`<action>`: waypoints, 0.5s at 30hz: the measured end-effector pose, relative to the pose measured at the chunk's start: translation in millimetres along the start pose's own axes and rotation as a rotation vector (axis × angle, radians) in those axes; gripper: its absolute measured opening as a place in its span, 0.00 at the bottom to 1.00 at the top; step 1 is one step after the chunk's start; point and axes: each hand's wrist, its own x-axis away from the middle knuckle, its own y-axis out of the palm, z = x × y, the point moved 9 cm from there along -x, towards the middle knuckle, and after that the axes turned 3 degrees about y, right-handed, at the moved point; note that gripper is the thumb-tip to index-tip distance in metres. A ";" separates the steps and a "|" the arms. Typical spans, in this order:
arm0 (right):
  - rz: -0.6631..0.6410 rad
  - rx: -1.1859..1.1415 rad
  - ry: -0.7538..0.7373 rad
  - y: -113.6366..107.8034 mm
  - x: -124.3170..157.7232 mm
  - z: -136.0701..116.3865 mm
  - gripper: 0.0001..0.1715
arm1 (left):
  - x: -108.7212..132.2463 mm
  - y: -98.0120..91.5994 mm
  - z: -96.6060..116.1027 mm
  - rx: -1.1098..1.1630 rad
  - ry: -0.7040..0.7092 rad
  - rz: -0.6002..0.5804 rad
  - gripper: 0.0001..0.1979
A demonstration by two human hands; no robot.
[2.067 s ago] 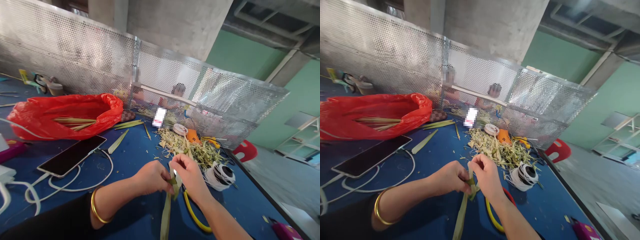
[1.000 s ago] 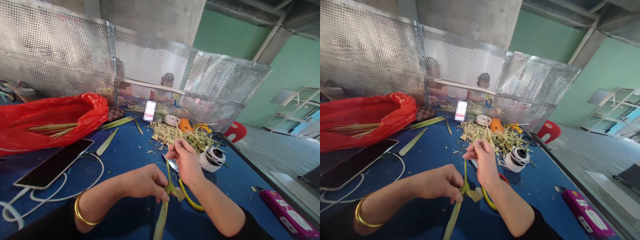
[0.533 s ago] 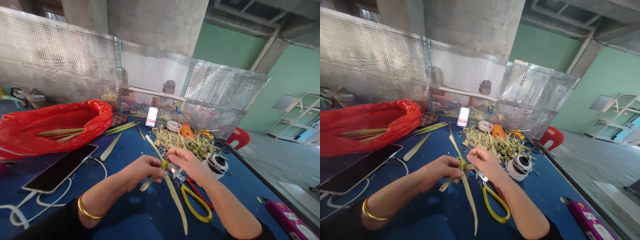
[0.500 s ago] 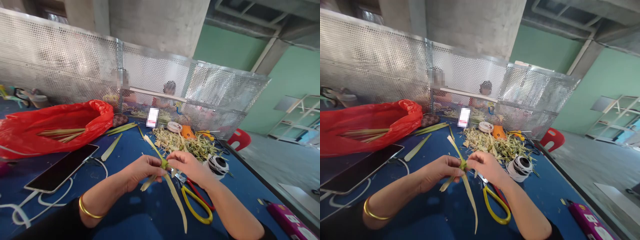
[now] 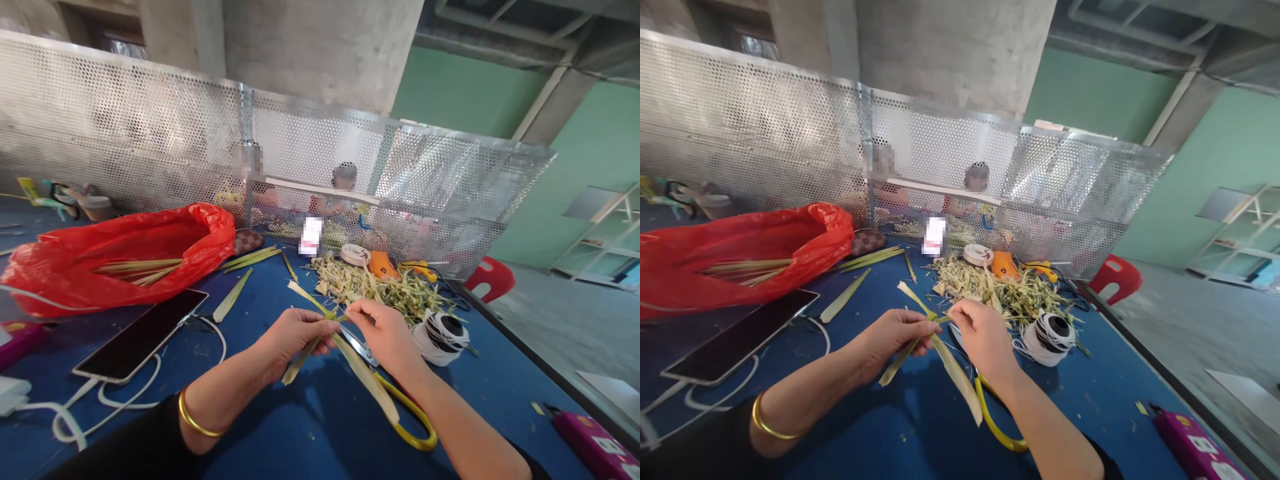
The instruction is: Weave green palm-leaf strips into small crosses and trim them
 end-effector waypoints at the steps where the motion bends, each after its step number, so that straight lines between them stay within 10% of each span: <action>1: 0.101 0.057 -0.070 -9.1 3.1 -9.8 0.09 | -0.4 -4.0 0.9 0.013 0.007 0.046 0.15; 4: 0.289 0.127 -0.219 -21.5 20.3 -39.1 0.10 | 0.9 -13.8 8.6 0.069 0.073 0.172 0.15; 6: 0.146 0.058 -0.188 -1.5 26.2 -44.5 0.12 | 3.6 -15.8 14.9 0.124 0.135 0.217 0.15; 10: -0.199 -0.234 0.182 59.6 34.1 -17.2 0.09 | 9.8 -13.2 16.0 0.242 0.177 0.252 0.15; 15: -0.167 -0.650 0.390 81.4 33.3 2.9 0.21 | 9.9 6.6 14.0 0.185 0.161 0.060 0.15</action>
